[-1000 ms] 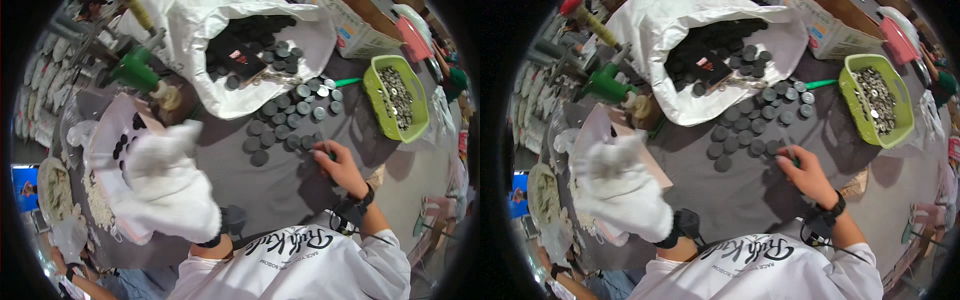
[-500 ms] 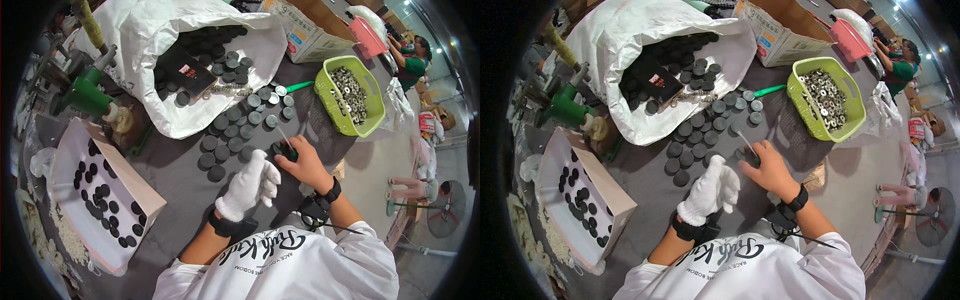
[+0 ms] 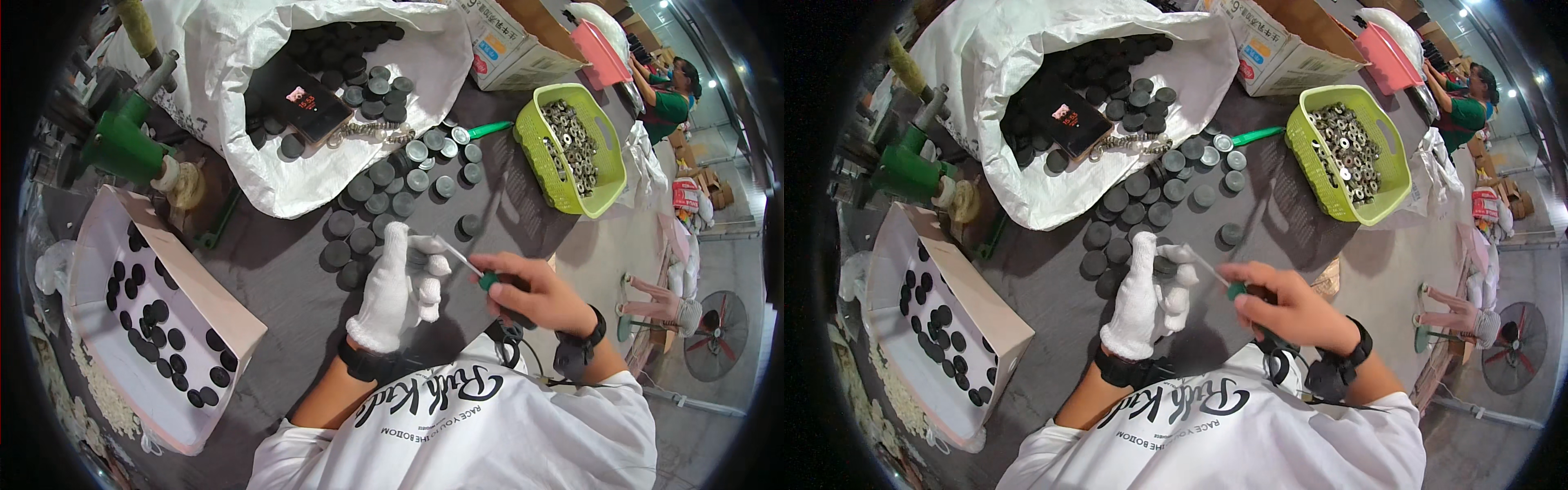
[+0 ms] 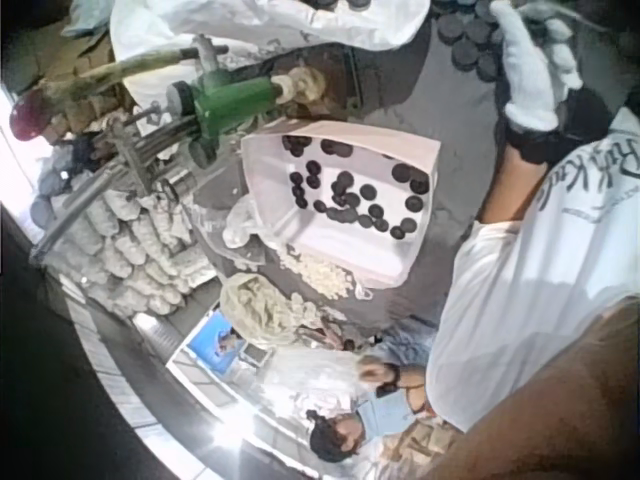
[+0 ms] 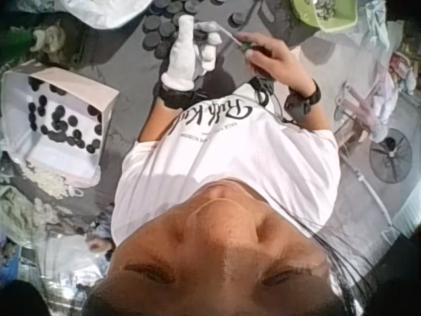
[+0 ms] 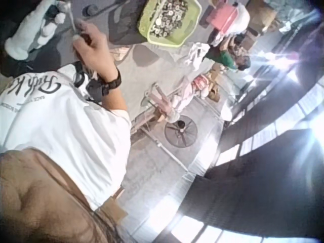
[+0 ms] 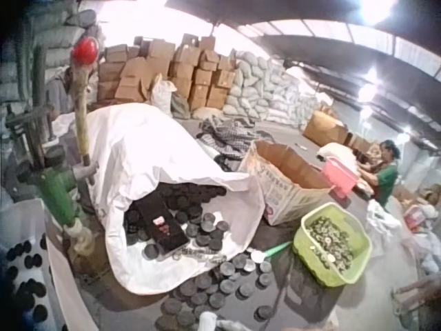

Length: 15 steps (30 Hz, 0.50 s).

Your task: Manually inserting metal components into rubber or plastic discs using a small tool.

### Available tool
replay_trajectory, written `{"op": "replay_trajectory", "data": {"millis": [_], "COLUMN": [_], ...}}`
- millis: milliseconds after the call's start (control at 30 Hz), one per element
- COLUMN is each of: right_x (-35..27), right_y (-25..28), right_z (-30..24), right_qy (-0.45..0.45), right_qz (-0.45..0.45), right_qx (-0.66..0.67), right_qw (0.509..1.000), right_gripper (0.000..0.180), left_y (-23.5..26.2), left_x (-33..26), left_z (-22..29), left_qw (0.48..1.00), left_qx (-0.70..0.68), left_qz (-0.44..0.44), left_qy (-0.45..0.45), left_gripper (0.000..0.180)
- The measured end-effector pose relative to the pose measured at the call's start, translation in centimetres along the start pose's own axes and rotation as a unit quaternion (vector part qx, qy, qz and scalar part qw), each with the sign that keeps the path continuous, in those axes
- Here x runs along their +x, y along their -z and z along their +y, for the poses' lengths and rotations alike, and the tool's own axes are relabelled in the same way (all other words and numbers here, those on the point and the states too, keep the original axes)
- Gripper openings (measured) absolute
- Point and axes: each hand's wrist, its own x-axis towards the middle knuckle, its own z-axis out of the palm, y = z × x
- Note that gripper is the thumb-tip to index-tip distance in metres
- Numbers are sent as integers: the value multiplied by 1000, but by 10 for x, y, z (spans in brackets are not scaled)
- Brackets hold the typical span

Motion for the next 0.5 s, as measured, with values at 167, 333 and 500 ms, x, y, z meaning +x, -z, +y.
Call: {"op": "replay_trajectory", "data": {"millis": [167,333,500], "right_x": [-18,-21,-25], "right_y": [-11,-16,-19], "right_z": [-3,3,3], "right_qy": [183,212,262], "right_qz": [51,70,118], "right_qx": [-262,-379,-534], "right_qw": [946,898,795], "right_gripper": [41,45,49], "left_y": [-10,-13,-13], "left_x": [-3,-4,-2], "left_z": [-5,-7,-10], "left_qw": [994,990,984], "left_qx": [68,118,157], "left_qz": [86,73,73], "left_qy": [-28,-39,-43], "left_gripper": [59,63,60]}}
